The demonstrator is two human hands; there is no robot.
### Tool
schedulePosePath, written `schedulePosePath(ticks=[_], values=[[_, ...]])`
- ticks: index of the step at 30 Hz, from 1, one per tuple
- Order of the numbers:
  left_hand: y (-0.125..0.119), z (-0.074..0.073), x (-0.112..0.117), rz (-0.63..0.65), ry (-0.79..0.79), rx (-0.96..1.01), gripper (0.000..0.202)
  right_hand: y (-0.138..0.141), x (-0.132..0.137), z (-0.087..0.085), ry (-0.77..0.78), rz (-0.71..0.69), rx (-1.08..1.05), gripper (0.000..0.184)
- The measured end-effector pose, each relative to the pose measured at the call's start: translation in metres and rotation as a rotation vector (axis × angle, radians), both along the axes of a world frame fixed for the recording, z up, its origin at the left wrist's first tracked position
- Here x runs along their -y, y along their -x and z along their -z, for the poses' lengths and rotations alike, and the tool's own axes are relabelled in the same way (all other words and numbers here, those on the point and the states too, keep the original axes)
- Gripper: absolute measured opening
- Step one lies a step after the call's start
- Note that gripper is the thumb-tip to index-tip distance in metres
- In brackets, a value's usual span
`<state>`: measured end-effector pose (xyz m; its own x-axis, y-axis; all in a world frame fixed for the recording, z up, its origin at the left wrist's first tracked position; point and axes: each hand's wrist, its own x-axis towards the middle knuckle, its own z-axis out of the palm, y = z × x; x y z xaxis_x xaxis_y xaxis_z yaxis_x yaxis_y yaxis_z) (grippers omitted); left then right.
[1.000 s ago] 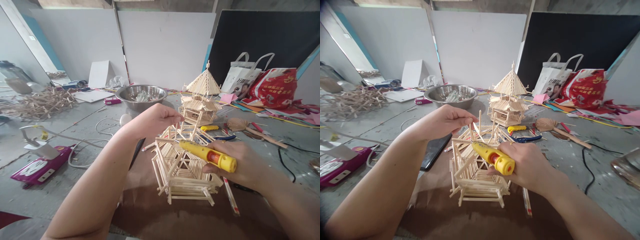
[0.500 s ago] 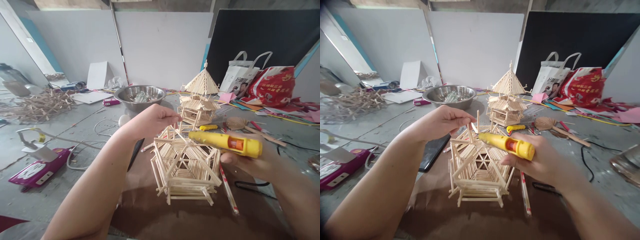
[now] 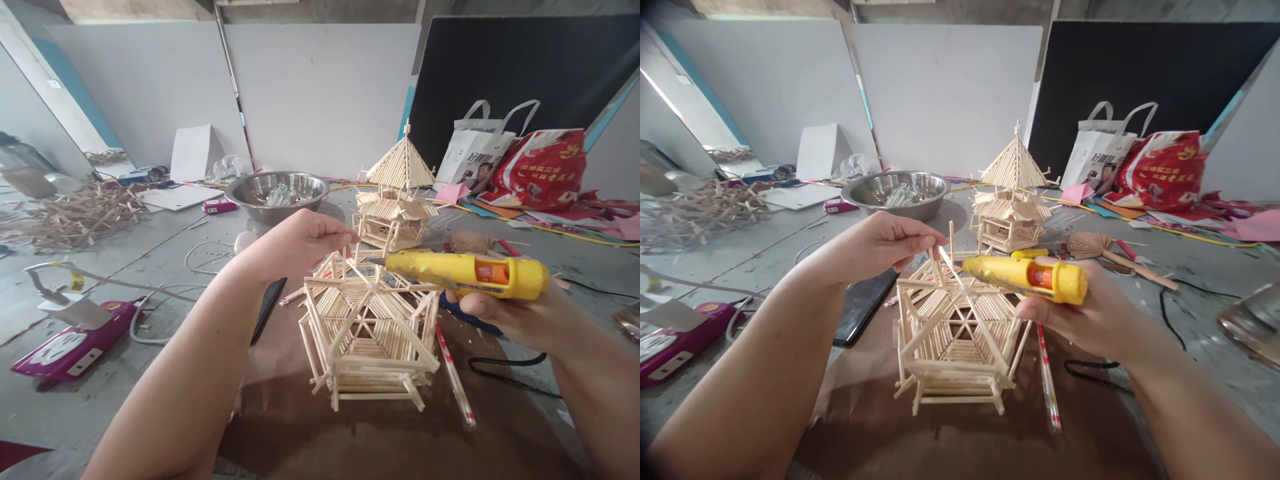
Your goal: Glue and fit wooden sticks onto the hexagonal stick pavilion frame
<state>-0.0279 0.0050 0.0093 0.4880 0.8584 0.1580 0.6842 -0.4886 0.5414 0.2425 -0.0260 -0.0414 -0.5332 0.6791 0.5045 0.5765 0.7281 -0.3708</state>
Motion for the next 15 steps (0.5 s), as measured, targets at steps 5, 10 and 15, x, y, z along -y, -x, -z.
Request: schedulePosePath(ticks=[5,10,15], values=[[-0.0005,-0.0004,0.0006,0.006,-0.005,0.002,0.029,-0.0002,-0.0016,0.0004,0.087,-0.081,-0.102,0.023],[-0.0014,-0.0005,0.0004,-0.004,-0.006,0.008,0.028,-0.0040,-0.0045,0.0055,0.123,-0.124,-0.183,0.021],[-0.0014,0.0007,0.0000,0.002,-0.008,0.029,0.027,-0.0060,-0.0050,0.0068,0.157,-0.135,-0.232,0.015]])
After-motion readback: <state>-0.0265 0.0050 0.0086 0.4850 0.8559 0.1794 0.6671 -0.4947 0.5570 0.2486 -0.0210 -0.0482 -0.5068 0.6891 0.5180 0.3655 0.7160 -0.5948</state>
